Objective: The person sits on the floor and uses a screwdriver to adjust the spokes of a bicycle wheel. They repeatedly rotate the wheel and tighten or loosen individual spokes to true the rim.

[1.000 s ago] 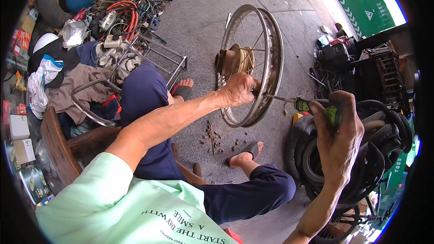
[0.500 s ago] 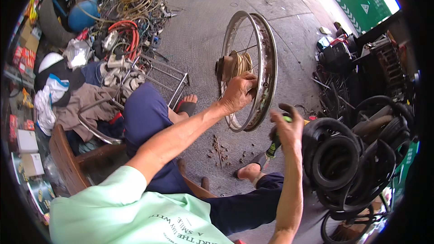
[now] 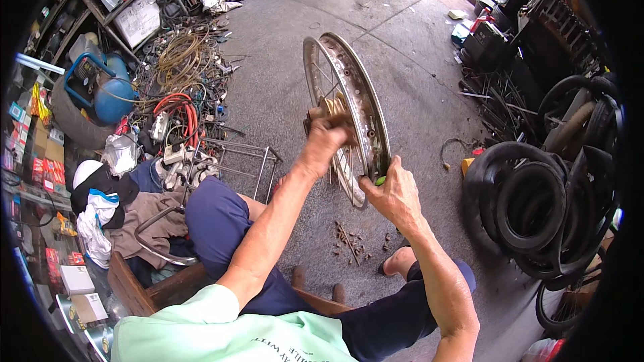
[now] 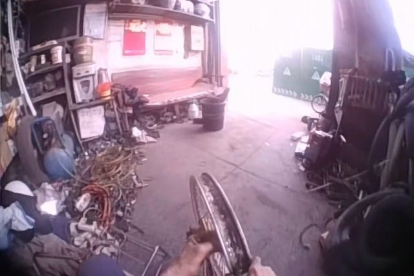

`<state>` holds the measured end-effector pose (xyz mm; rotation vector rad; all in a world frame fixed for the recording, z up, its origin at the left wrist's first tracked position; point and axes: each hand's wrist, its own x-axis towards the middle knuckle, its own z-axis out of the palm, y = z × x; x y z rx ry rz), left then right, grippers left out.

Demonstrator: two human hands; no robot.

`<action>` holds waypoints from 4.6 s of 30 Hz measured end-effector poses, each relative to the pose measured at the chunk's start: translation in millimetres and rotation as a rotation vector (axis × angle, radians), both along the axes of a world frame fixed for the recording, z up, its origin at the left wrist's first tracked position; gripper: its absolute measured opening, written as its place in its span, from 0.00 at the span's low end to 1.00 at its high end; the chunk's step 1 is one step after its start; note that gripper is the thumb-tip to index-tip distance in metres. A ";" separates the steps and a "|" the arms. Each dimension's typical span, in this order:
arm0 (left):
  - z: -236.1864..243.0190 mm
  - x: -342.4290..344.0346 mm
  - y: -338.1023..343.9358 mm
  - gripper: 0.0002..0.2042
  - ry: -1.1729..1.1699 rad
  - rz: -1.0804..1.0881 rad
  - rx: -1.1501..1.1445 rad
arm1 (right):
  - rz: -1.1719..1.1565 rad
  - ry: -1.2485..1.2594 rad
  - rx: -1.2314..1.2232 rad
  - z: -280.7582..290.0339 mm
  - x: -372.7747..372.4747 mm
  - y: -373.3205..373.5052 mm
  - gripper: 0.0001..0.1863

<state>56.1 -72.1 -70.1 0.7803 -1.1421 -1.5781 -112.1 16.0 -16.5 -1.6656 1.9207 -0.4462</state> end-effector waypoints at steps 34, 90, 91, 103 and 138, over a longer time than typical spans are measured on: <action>65.4 -1.3 -55.5 0.10 0.372 -0.021 0.453 | 0.274 -0.242 0.095 -11.3 -20.6 69.0 0.10; 12.8 -28.8 42.7 0.08 -0.299 0.227 -0.453 | -0.041 -0.314 -0.085 33.3 -28.2 -0.4 0.13; 9.8 -30.3 43.2 0.08 -0.296 0.241 -0.490 | -0.037 -0.317 -0.091 31.3 -28.4 0.1 0.13; 10.4 -40.0 20.3 0.11 -0.438 0.546 -0.694 | -0.067 -0.206 -0.186 41.5 -16.9 -16.1 0.12; 3.0 -4.1 21.3 0.10 -0.205 0.130 -0.304 | -0.038 -0.340 -0.187 27.5 1.0 -7.6 0.14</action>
